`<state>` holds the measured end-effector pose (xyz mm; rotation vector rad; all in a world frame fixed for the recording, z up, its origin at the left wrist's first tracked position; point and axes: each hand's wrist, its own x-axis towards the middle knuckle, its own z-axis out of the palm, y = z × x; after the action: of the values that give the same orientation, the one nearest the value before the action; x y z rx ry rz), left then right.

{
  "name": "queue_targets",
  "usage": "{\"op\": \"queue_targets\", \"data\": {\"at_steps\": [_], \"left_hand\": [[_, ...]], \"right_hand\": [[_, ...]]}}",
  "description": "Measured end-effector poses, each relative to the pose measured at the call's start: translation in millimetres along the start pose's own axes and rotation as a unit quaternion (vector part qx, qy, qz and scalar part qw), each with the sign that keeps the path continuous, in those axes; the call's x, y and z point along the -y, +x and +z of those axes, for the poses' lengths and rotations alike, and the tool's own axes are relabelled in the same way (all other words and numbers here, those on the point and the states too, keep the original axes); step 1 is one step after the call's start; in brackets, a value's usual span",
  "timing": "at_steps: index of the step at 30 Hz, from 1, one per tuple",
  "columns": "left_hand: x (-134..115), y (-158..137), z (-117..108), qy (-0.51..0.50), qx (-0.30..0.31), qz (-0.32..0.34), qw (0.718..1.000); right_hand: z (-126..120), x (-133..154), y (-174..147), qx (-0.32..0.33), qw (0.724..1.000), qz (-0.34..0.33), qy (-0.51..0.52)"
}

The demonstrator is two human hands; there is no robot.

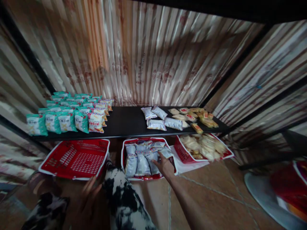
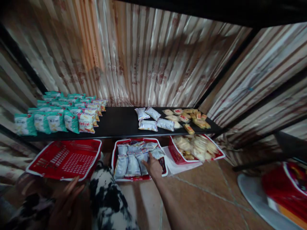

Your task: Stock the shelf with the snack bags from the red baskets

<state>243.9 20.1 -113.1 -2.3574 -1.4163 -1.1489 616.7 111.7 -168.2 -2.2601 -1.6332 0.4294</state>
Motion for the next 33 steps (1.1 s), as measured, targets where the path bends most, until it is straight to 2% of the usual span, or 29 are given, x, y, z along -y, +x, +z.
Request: {"op": "queue_targets", "data": {"at_steps": [2, 5, 7, 9, 11, 13, 16, 18, 20, 22, 25, 28, 30, 33], "left_hand": [[-23, -6, -3, 0.009, 0.010, -0.016, 1.000], [-51, -14, -7, 0.012, 0.000, -0.040, 0.999], [-65, -19, -11, 0.010, -0.008, -0.047, 0.999], [-77, -24, -16, 0.007, -0.025, -0.057, 0.998], [-90, -28, -22, -0.008, -0.045, -0.065, 0.997], [-104, -30, -26, -0.040, -0.050, -0.079, 0.995], [-125, -28, -27, -0.103, -0.032, -0.139, 0.984], [-137, -22, -25, -0.159, -0.009, -0.208, 0.965], [-145, -13, -23, -0.237, 0.012, -0.280, 0.930], [-152, -2, -22, -0.335, 0.018, -0.346, 0.876], [-161, 10, -23, -0.478, 0.049, -0.423, 0.769], [-173, 18, -19, -0.576, 0.085, -0.461, 0.670], [-182, 23, -12, -0.609, 0.116, -0.471, 0.628], [-199, 30, 4, -0.630, 0.164, -0.463, 0.602]], "right_hand": [[-2, 2, -2, 0.010, 1.000, -0.010, 0.015], [-5, 2, -7, -0.029, 0.995, -0.033, 0.093], [-9, -1, -12, -0.063, 0.982, -0.031, 0.175], [-17, -2, -21, -0.083, 0.957, -0.014, 0.277], [-28, 3, -32, -0.077, 0.915, 0.016, 0.396], [-43, 13, -48, -0.035, 0.852, 0.044, 0.521], [-69, 36, -77, 0.075, 0.748, 0.064, 0.656], [-85, 52, -100, 0.154, 0.705, 0.052, 0.690], [-98, 66, -121, 0.214, 0.680, 0.038, 0.700], [-109, 77, -140, 0.250, 0.664, 0.036, 0.704], [-117, 85, -160, 0.270, 0.658, 0.031, 0.703], [-116, 80, -171, 0.263, 0.663, 0.023, 0.700], [-112, 71, -174, 0.249, 0.670, 0.029, 0.699], [-107, 52, -177, 0.197, 0.680, 0.055, 0.704]]}}
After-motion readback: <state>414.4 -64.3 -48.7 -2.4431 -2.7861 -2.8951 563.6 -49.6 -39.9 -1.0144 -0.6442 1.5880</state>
